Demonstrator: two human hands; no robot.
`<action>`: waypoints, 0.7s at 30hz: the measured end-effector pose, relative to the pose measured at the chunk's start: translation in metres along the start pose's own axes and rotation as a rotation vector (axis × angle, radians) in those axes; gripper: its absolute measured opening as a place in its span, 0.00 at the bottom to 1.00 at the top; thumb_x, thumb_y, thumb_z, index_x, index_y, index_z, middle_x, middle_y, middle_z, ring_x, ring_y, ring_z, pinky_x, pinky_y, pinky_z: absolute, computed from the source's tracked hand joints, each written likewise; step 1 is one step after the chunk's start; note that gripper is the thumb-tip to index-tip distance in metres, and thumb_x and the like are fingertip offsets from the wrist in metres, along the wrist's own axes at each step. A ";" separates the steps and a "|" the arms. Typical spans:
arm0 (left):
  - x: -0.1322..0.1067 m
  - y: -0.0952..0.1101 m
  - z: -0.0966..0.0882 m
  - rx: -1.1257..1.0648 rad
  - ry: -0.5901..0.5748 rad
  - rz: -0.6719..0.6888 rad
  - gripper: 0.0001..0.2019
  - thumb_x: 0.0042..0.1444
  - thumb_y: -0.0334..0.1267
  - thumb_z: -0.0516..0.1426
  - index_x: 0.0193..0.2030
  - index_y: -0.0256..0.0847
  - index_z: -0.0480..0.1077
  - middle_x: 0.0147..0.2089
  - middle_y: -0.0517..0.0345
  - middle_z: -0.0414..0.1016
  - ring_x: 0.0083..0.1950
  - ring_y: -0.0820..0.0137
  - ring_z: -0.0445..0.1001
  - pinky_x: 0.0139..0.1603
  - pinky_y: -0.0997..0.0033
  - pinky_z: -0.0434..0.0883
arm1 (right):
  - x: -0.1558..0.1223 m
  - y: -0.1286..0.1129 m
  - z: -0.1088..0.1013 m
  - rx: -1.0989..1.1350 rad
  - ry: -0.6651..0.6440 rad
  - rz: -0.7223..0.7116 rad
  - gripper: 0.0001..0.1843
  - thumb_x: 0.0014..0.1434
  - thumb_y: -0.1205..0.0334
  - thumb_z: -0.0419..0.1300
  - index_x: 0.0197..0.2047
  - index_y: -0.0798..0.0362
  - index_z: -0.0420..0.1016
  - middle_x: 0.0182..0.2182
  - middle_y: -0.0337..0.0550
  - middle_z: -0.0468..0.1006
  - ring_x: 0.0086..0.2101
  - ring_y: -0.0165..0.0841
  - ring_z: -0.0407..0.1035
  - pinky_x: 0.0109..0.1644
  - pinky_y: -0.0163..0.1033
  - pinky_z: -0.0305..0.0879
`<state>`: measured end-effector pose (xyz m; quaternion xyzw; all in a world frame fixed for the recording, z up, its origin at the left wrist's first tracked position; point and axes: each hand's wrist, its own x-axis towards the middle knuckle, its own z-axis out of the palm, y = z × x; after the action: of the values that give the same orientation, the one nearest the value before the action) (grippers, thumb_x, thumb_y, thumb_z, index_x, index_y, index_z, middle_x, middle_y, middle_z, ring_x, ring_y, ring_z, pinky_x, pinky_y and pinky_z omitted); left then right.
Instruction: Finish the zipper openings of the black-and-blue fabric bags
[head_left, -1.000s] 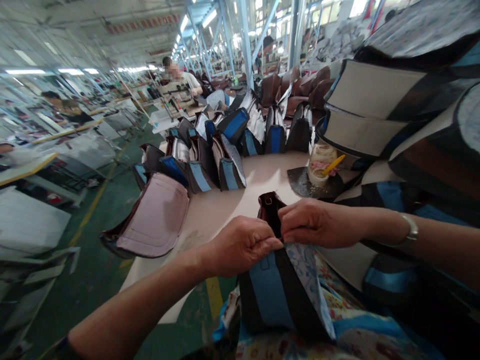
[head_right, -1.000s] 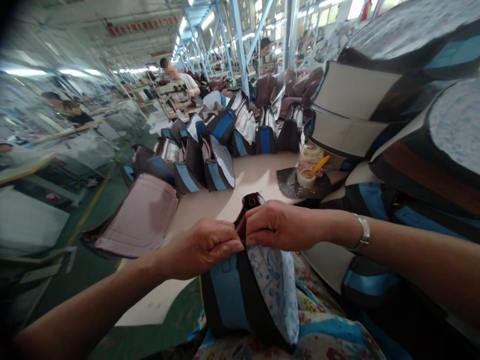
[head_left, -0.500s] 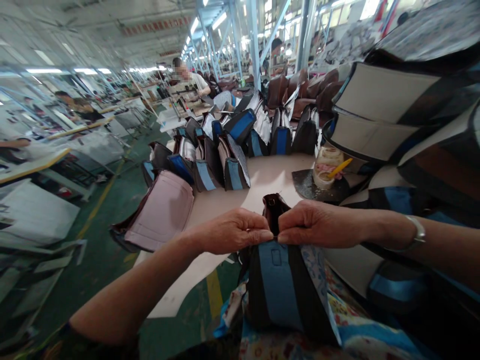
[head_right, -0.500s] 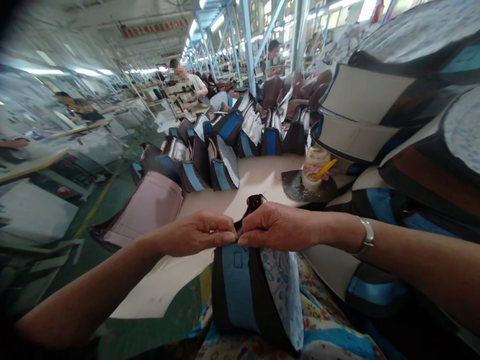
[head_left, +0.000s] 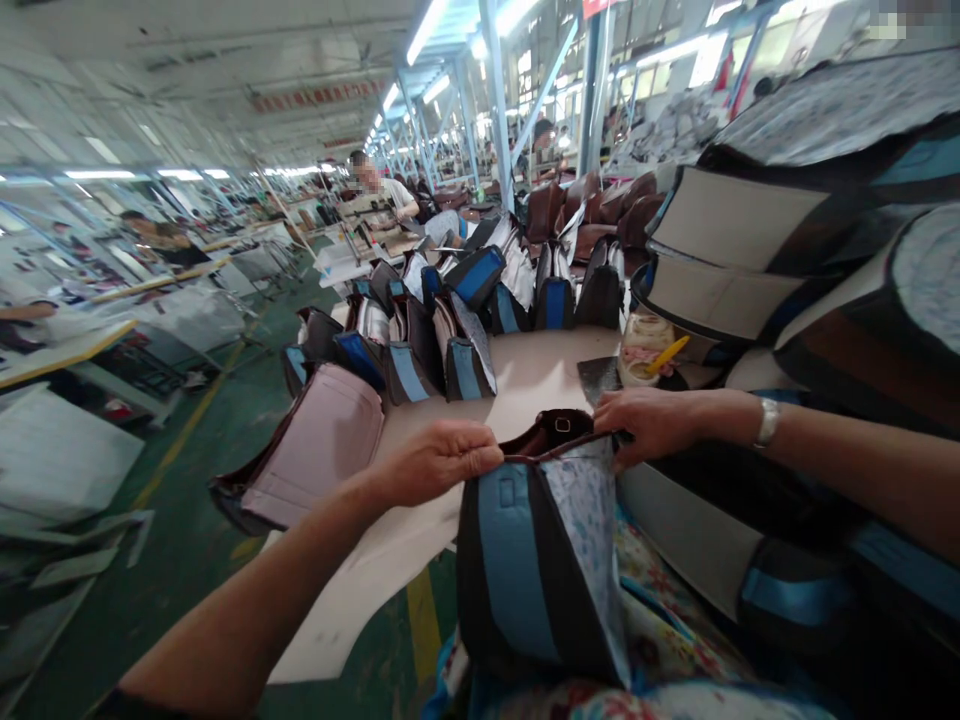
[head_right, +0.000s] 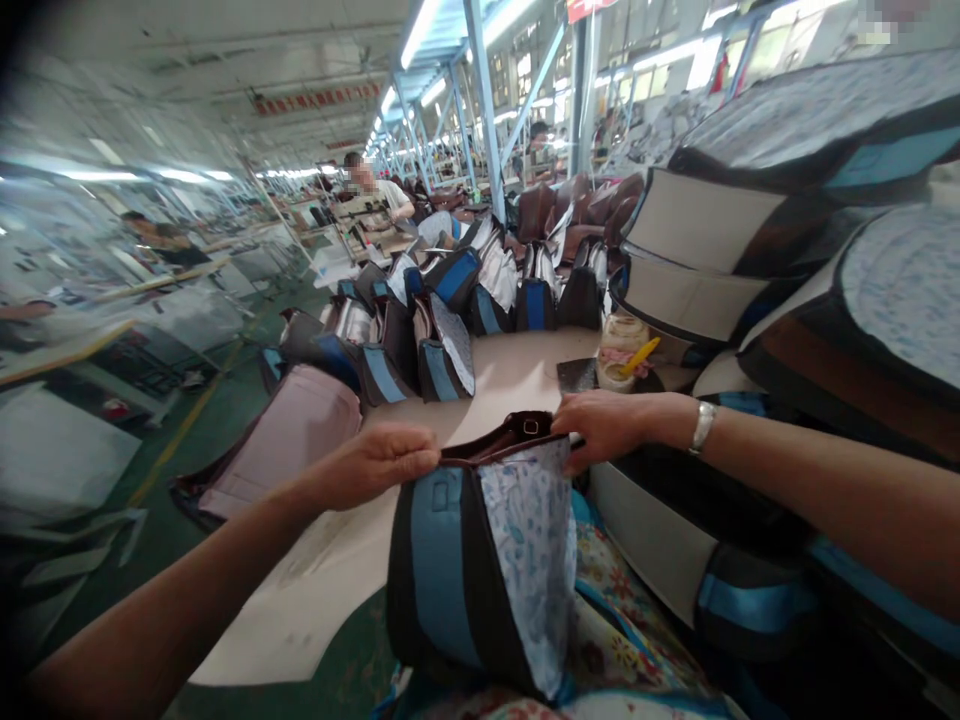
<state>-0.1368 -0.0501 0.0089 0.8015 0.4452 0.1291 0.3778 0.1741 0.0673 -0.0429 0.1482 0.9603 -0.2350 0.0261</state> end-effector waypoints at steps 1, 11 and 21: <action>0.001 -0.006 -0.007 0.001 0.002 -0.042 0.23 0.67 0.52 0.46 0.28 0.37 0.65 0.27 0.63 0.60 0.30 0.74 0.61 0.32 0.74 0.59 | 0.000 0.005 0.005 -0.125 -0.003 0.030 0.15 0.59 0.52 0.62 0.38 0.56 0.79 0.35 0.48 0.78 0.38 0.36 0.70 0.44 0.38 0.59; 0.037 0.029 0.062 0.279 0.372 -0.009 0.23 0.67 0.54 0.43 0.43 0.40 0.73 0.40 0.51 0.77 0.42 0.63 0.73 0.42 0.68 0.66 | 0.049 -0.088 -0.009 -0.028 -0.027 0.030 0.14 0.62 0.58 0.55 0.34 0.58 0.79 0.25 0.43 0.73 0.24 0.28 0.58 0.30 0.36 0.52; 0.043 -0.032 0.030 -0.269 0.856 -0.088 0.32 0.66 0.59 0.40 0.30 0.37 0.74 0.19 0.62 0.58 0.23 0.72 0.57 0.26 0.71 0.57 | -0.002 -0.025 -0.042 0.667 -0.148 0.049 0.24 0.57 0.47 0.64 0.46 0.60 0.74 0.36 0.40 0.74 0.35 0.30 0.66 0.39 0.34 0.61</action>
<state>-0.1159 -0.0202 -0.0401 0.5999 0.5744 0.4894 0.2659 0.1693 0.0645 0.0057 0.1541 0.8222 -0.5455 0.0515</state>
